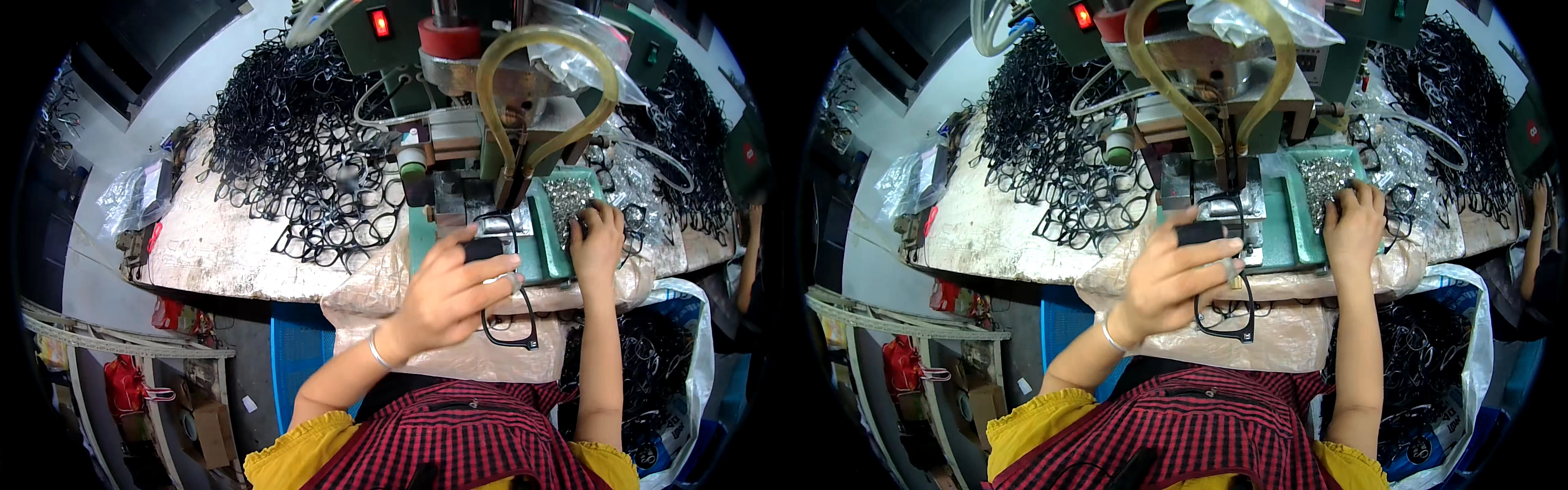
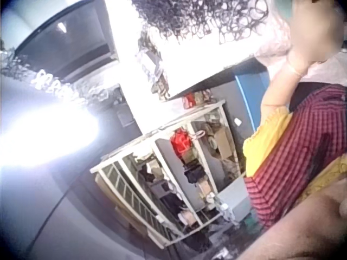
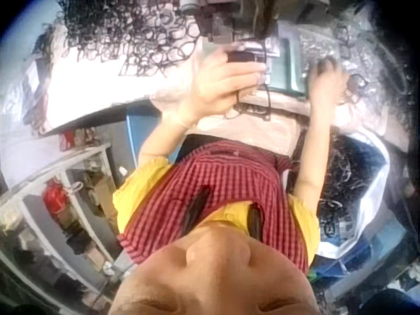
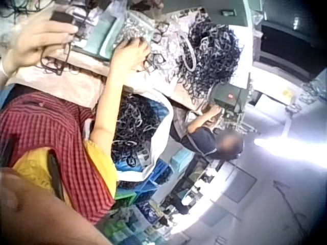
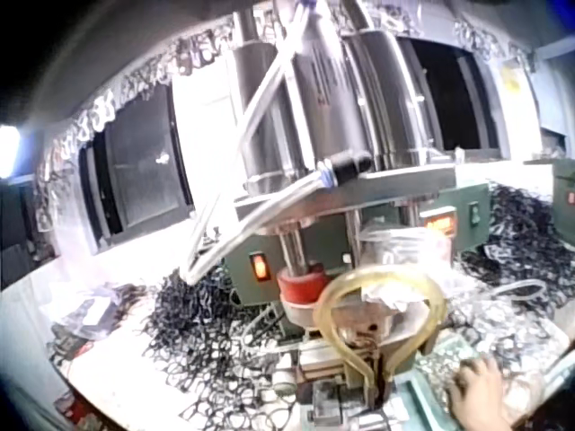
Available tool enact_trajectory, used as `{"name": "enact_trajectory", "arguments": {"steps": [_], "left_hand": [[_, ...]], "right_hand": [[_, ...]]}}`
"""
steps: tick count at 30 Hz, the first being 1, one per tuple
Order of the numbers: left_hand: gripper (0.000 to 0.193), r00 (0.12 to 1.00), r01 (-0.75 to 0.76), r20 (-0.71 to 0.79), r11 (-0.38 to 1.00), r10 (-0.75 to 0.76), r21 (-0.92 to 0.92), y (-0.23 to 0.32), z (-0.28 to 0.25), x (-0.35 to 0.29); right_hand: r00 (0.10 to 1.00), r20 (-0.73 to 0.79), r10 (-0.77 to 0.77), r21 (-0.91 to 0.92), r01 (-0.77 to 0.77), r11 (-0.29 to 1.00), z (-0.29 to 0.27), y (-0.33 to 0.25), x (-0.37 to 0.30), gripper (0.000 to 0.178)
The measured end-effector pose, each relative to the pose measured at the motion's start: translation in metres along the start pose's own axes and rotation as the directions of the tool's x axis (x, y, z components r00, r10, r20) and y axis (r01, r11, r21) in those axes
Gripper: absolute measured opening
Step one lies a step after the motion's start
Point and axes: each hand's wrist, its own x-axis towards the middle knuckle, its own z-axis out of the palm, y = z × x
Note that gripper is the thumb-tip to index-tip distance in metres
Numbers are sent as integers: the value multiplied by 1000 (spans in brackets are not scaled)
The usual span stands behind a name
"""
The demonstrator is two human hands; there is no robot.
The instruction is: The person repeatedly picks up black eyeglass frames, places them into a green press machine, and activates the press to attach small metal components. After each press, the person removes the frame and sets it aside on the table. The process is repeated continuously throughout the clip.
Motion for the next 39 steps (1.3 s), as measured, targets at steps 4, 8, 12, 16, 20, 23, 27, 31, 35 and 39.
{"name": "enact_trajectory", "arguments": {"steps": [4, 8, 12, 16, 20, 23, 27, 31, 35, 39], "left_hand": [[31, 985, 161, -123, 893, -120, 419, 38, -39, -44], [22, 637, 452, -767, 841, -71, 297, 10, -105, -30], [15, 852, 503, -470, 609, -231, 613, -58, -126, -9], [28, 651, 356, -173, 96, -739, 930, -163, -86, -92], [16, 767, 473, -249, 260, -591, 842, -172, -84, -121], [20, 689, 704, -433, 395, -582, 590, -154, -95, -98], [31, 451, 718, -595, 666, -666, -201, -127, -104, -91], [34, 436, 696, -483, 625, -759, -353, -102, -79, -49], [20, 508, 694, -353, 616, -786, -373, -99, -47, -40], [27, 306, 448, -97, 233, -947, -863, -71, -28, -71]], "right_hand": [[997, -80, 14, 78, -8, 997, 3, 0, 0, 13], [995, -91, -30, 91, 39, 995, 4, 3, 6, 11], [991, -135, -3, 265, 39, 964, 15, 5, 21, 12], [994, -90, 65, 372, -27, 928, 19, -1, 21, 12], [986, -145, 81, 381, -20, 924, -8, 6, -7, 14], [977, -70, 199, 339, -165, 926, -47, 31, -40, 16], [918, 89, 388, 590, -362, 722, -56, 44, -69, 17], [982, 159, 102, 759, -187, 623, -76, -24, -23, 19], [998, -1, 64, 893, -28, 449, -41, -80, 32, 30], [967, 214, 141, 942, -243, 231, -35, -102, 31, 43]]}}
